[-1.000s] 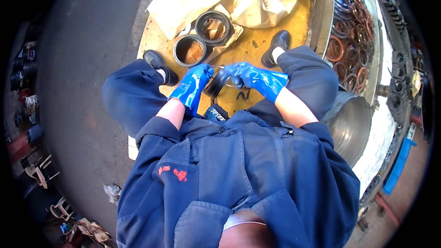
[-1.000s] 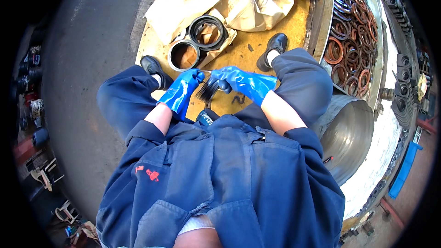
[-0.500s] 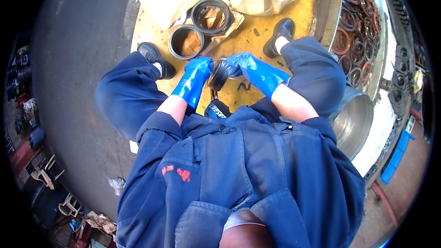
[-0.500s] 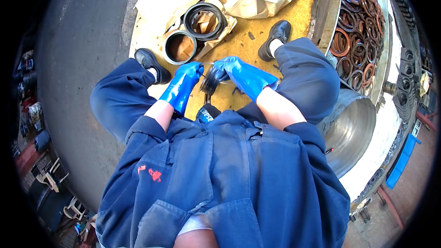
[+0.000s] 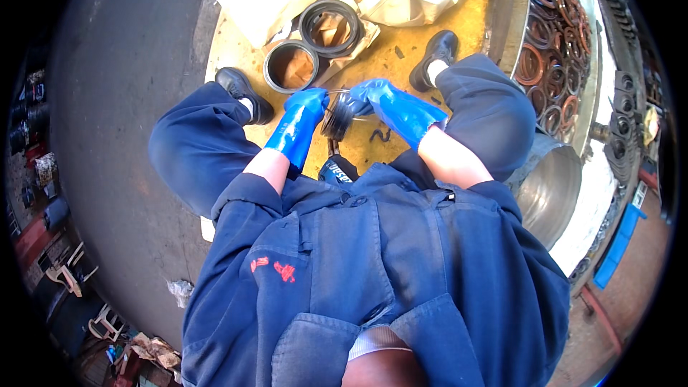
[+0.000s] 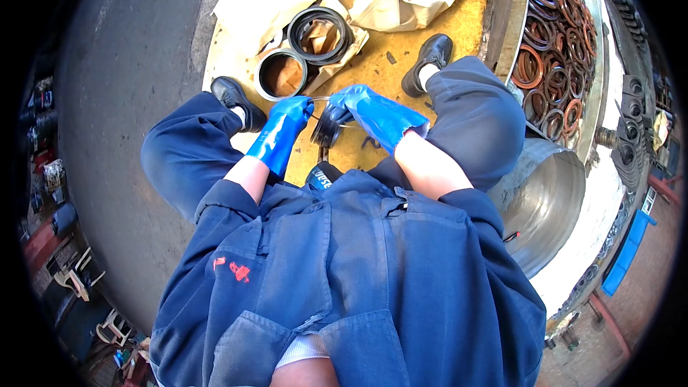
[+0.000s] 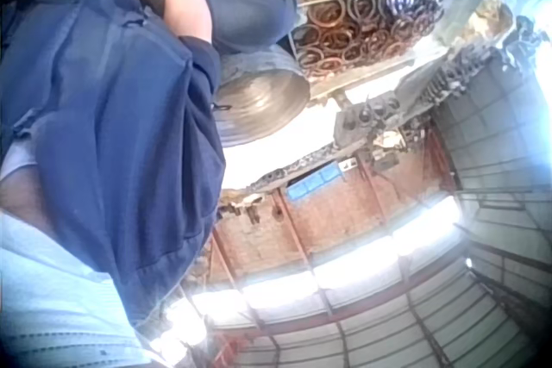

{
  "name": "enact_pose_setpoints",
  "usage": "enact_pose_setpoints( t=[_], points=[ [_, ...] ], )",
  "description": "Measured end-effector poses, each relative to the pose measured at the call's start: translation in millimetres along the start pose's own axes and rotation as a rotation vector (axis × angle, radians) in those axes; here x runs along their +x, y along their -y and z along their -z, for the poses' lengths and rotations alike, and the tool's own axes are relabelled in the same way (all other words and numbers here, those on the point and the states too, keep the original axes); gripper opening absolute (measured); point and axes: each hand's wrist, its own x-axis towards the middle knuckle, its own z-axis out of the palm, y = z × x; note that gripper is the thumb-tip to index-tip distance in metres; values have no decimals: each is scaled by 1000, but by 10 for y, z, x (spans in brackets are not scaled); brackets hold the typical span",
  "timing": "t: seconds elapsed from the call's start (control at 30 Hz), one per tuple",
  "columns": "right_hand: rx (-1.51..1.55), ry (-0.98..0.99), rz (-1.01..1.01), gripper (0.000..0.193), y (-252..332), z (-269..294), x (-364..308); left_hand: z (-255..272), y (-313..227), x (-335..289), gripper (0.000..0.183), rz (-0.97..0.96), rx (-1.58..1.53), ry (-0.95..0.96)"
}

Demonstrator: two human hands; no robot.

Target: The person picks up metal gaskets, cleans them using a brush, and places them into a large paper bag on the floor.

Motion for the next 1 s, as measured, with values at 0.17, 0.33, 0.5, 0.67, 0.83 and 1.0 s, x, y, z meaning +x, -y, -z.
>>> enact_pose_setpoints(
  t=[0.17,0.33,0.5,0.67,0.83,1.0],
  points=[
    [-43,73,-66,26,16,-113,-95,139,-60,-106,16,3,15,18],
    [10,33,25,21,-152,-28,109,183,-131,-111,19,-20,82,6],
    [37,-98,110,21,-230,-14,267,187,-192,-109,17,-30,126,-27],
    [101,-130,63,21,-192,12,179,120,-166,-87,16,-34,148,-56],
    [159,-166,41,20,-187,118,97,127,-240,-54,16,-39,138,-20],
    [214,-174,27,20,-156,108,99,113,-179,-136,16,-64,169,-58]
  ],
)
